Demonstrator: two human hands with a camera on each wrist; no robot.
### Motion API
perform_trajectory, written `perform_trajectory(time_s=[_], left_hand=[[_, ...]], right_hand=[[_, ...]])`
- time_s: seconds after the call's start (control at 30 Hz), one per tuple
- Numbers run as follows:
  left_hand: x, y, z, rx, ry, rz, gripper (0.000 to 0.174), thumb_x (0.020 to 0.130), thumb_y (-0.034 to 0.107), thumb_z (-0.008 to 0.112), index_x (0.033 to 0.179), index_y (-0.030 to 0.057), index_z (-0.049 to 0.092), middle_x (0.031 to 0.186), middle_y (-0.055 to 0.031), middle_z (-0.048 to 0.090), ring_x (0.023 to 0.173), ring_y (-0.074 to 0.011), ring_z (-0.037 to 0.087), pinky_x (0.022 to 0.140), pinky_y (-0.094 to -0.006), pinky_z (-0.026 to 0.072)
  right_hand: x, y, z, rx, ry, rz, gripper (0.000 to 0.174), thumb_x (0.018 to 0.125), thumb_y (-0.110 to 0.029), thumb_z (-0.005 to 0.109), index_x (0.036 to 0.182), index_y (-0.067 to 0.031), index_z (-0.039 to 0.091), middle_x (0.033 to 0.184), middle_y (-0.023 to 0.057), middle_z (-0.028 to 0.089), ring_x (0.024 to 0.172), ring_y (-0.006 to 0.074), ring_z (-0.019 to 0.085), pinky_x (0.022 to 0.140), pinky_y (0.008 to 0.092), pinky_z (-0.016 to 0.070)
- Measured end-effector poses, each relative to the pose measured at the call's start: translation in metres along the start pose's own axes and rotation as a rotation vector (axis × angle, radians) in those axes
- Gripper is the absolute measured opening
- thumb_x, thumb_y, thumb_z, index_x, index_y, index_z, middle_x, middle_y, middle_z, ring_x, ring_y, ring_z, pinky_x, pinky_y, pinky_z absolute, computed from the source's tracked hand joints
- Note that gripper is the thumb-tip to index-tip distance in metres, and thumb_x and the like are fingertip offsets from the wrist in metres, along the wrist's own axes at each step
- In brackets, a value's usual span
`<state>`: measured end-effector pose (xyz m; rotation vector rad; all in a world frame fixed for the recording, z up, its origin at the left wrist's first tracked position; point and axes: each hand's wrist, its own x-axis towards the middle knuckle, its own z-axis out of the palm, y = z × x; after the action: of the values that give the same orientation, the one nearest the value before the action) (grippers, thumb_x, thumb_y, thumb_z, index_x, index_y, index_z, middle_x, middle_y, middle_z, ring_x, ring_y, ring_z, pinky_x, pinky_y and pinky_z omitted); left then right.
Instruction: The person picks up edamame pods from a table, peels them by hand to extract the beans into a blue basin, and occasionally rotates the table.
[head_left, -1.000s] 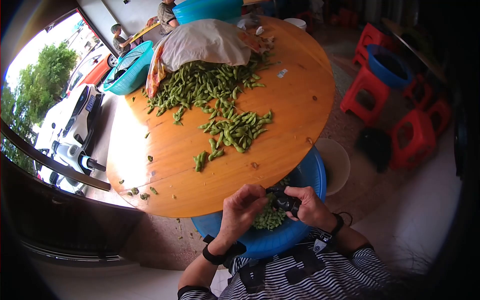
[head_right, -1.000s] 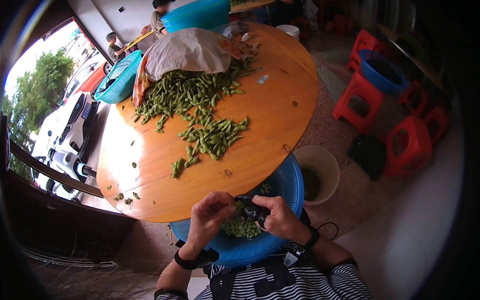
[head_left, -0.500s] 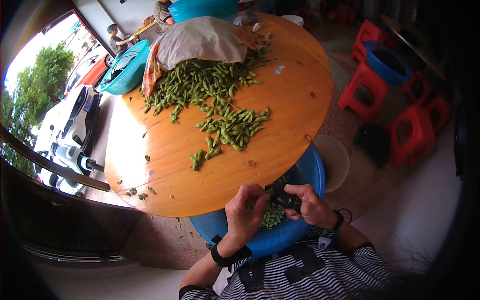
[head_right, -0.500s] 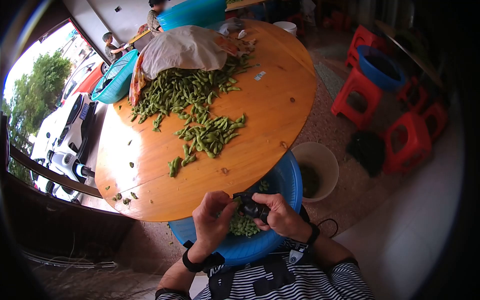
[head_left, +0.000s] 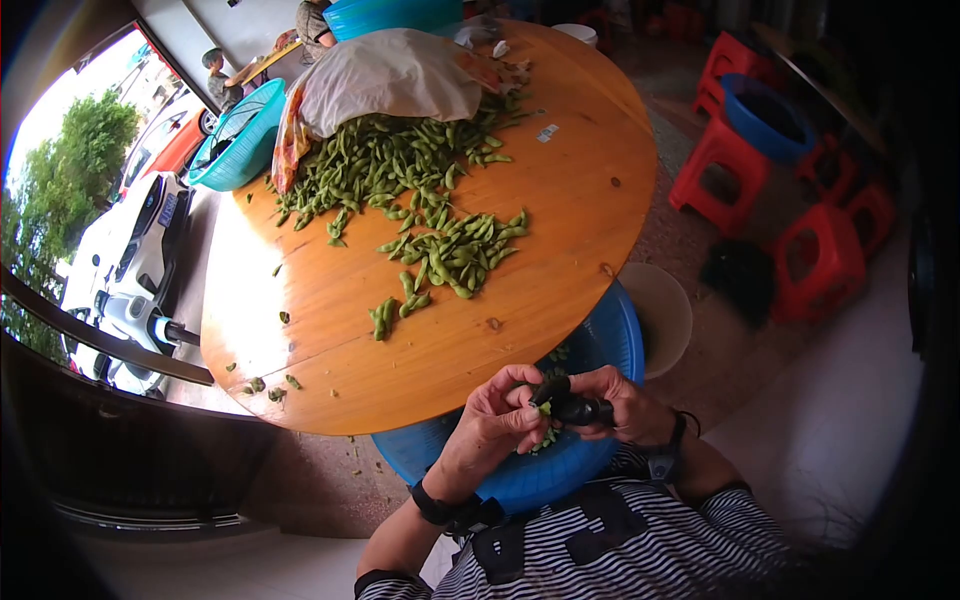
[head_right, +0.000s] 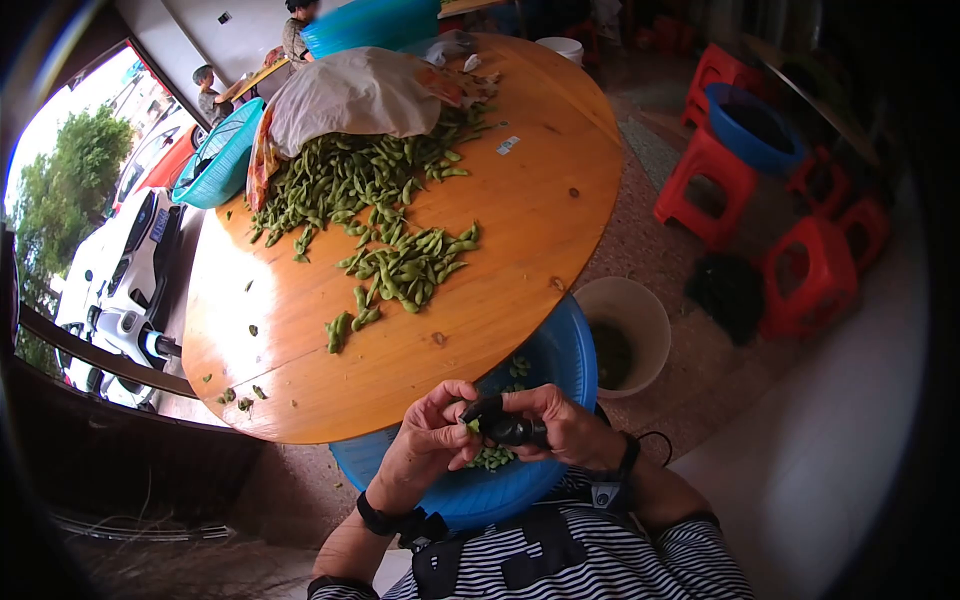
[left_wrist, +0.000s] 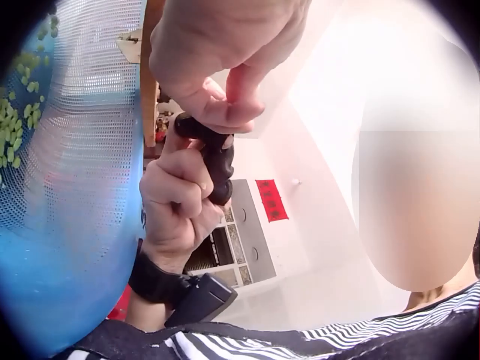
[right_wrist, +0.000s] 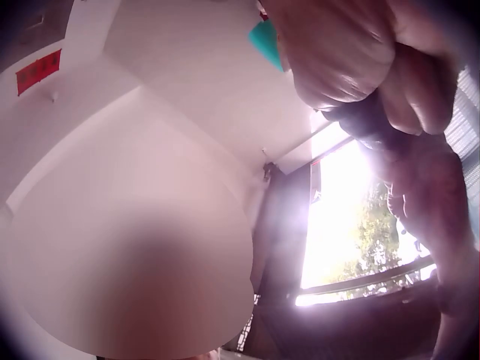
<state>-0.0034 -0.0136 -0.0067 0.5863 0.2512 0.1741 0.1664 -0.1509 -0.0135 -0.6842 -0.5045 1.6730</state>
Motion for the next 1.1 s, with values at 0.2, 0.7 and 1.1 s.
perform_trajectory(time_s=[0.2, 0.7, 1.1], left_hand=[[-0.007, -0.004, -0.008, 0.186, 0.098, -0.01, 0.02, 0.088, 0.001, 0.067, 0.106, 0.0018, 0.059, 0.078, -0.0033, 0.064, 0.063, -0.015, 0.061, 0.055, -0.0262, 0.048], [-0.019, -0.012, -0.015, 1.858, 0.072, 0.472, 0.015, 0.079, -0.005, 0.066, 0.091, -0.0007, 0.058, 0.076, -0.014, 0.057, 0.061, -0.027, 0.059, 0.054, -0.034, 0.0469], [-0.011, -0.004, 0.004, 0.602, 0.18, 0.033, 0.012, 0.099, 0.013, 0.056, 0.102, 0.0023, 0.051, 0.075, -0.0046, 0.059, 0.058, -0.0115, 0.055, 0.052, -0.0224, 0.0428]], right_hand=[[-0.002, -0.017, 0.009, -1.382, -0.01, -0.505, 0.042, 0.064, 0.012, 0.056, 0.105, 0.0018, 0.062, 0.088, 0.0115, 0.055, 0.08, 0.0281, 0.06, 0.063, 0.0353, 0.0483], [-0.012, -0.019, -0.004, -1.228, 0.405, -0.601, 0.039, 0.06, -0.001, 0.046, 0.095, 0.0079, 0.058, 0.078, 0.0202, 0.055, 0.069, 0.0385, 0.056, 0.07, 0.0369, 0.0497], [0.007, -0.001, 0.014, -1.222, 0.34, -0.541, 0.035, 0.063, 0.005, 0.05, 0.097, 0.005, 0.057, 0.081, 0.0172, 0.052, 0.075, 0.0385, 0.055, 0.067, 0.0404, 0.0464]])
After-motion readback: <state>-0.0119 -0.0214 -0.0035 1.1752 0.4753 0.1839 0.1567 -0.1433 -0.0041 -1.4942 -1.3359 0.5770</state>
